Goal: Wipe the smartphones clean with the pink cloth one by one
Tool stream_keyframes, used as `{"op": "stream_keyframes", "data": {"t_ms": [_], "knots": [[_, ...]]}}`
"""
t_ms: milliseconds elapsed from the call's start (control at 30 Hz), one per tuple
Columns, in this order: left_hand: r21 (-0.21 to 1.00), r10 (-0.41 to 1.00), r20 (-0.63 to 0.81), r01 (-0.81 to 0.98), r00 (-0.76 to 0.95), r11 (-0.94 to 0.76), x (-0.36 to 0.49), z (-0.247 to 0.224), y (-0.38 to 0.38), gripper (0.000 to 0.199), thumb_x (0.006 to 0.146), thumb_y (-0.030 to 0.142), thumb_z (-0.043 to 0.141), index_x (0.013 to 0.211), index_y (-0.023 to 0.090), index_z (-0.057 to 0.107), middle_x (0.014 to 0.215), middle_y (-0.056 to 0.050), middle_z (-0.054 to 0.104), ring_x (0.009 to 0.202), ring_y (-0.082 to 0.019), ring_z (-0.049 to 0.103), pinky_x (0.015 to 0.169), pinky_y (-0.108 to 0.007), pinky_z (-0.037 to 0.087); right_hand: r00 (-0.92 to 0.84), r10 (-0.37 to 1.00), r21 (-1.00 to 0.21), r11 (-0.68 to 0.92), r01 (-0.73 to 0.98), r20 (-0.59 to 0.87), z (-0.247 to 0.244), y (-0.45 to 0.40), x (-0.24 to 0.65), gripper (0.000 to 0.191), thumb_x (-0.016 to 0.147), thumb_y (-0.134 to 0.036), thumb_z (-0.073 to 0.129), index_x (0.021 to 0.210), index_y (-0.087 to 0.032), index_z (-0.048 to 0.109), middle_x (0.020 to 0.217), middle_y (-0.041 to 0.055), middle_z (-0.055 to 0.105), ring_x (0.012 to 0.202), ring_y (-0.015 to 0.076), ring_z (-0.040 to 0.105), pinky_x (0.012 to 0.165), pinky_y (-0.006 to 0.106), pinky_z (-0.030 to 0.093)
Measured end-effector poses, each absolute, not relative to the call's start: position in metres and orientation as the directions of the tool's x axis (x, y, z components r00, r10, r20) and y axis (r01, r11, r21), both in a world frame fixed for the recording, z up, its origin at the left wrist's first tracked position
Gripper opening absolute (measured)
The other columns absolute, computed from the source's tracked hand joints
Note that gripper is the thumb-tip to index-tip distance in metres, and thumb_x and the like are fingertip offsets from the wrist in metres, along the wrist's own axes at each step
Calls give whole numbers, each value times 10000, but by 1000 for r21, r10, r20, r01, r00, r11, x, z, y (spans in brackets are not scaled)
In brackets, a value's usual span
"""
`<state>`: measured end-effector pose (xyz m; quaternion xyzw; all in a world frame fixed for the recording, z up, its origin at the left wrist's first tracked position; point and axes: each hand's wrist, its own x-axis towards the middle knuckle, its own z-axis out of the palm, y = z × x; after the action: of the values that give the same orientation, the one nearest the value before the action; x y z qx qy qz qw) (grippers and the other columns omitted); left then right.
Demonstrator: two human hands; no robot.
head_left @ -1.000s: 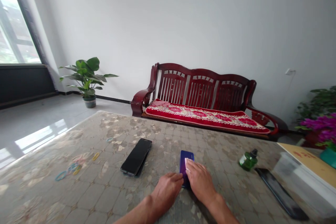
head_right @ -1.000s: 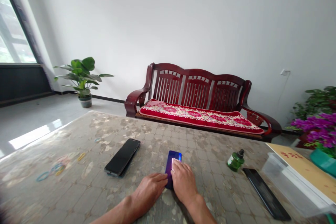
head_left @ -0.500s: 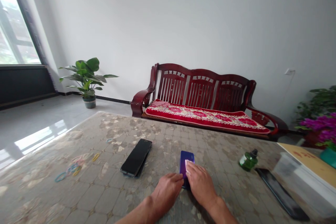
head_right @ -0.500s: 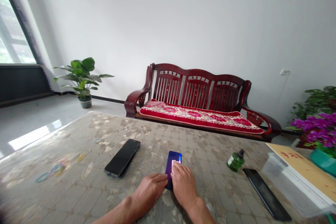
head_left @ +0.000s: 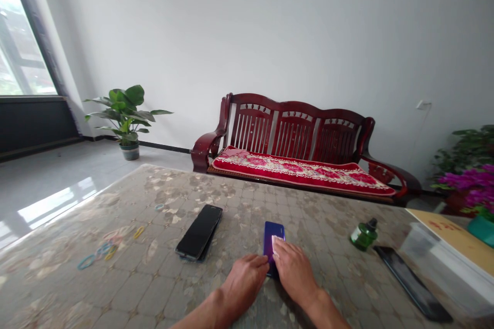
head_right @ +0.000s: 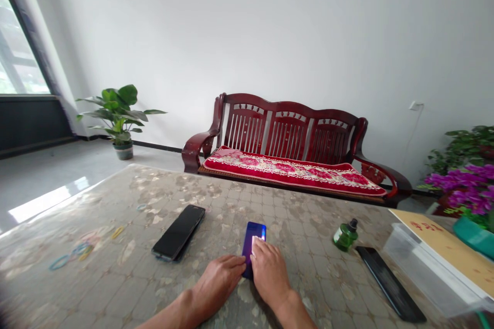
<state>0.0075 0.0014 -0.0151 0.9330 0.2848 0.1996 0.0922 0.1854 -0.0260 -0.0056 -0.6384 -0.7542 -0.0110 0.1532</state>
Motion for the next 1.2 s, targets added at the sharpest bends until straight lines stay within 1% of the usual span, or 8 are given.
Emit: {"op": "stream_keyframes", "data": {"t_ms": [167, 300, 400, 500, 633, 867, 1033, 1200], "knots": [[267, 555, 323, 488, 767, -831, 8, -14, 2, 159, 929, 114, 521, 856, 184, 644, 941, -24, 709, 823, -177, 664, 816, -244, 522, -101, 966, -175, 145, 974, 237, 1, -12, 186, 437, 965, -195, 347, 1305, -173, 622, 1345, 84, 621, 1230, 200, 575, 1080, 342, 393], [264, 561, 342, 496, 754, -827, 8, -16, 2, 199, 942, 121, 491, 833, 186, 644, 917, -28, 705, 799, -169, 659, 786, -232, 522, -75, 971, -176, 117, 977, 228, 0, -8, 183, 437, 955, -189, 363, 1311, -161, 616, 1353, 95, 613, 1241, 208, 566, 1079, 346, 390], [276, 558, 355, 486, 750, -829, 9, -20, 3, 221, 954, 129, 470, 851, 187, 657, 914, -36, 708, 817, -170, 669, 811, -237, 525, -94, 970, -174, 135, 975, 224, -4, -16, 180, 435, 956, -186, 364, 1307, -168, 620, 1338, 98, 624, 1229, 209, 574, 1062, 347, 401], [290, 559, 353, 481, 750, -828, 9, -20, 3, 201, 949, 124, 485, 882, 186, 663, 935, -34, 716, 844, -177, 677, 834, -248, 526, -120, 964, -174, 164, 971, 238, -6, -24, 179, 437, 945, -172, 380, 1316, -182, 612, 1347, 84, 619, 1234, 201, 568, 1062, 337, 398], [287, 564, 338, 488, 753, -824, 10, -15, 2, 156, 930, 114, 531, 865, 184, 654, 957, -28, 720, 845, -185, 678, 827, -255, 528, -114, 962, -188, 164, 968, 250, -1, -20, 178, 430, 950, -179, 378, 1304, -200, 620, 1340, 66, 626, 1238, 193, 564, 1068, 335, 389], [274, 560, 346, 490, 752, -827, 9, -16, 2, 153, 919, 105, 541, 853, 184, 653, 953, -32, 719, 839, -188, 677, 815, -251, 530, -82, 966, -199, 133, 971, 245, 3, -13, 174, 434, 946, -171, 371, 1300, -164, 621, 1332, 83, 630, 1226, 203, 574, 1059, 342, 401], [302, 563, 356, 479, 746, -825, 10, -17, 3, 173, 935, 103, 518, 928, 187, 669, 976, -32, 725, 867, -181, 682, 850, -250, 527, -125, 961, -216, 181, 960, 247, -3, -27, 173, 432, 942, -173, 393, 1314, -188, 612, 1332, 66, 632, 1229, 185, 570, 1067, 318, 389], [277, 550, 368, 476, 750, -835, 10, -12, 1, 192, 932, 96, 497, 901, 182, 666, 956, -36, 720, 838, -176, 673, 826, -243, 534, -134, 961, -211, 188, 959, 243, 1, -17, 174, 428, 960, -179, 361, 1296, -200, 624, 1331, 64, 633, 1236, 177, 564, 1088, 332, 367]]}}
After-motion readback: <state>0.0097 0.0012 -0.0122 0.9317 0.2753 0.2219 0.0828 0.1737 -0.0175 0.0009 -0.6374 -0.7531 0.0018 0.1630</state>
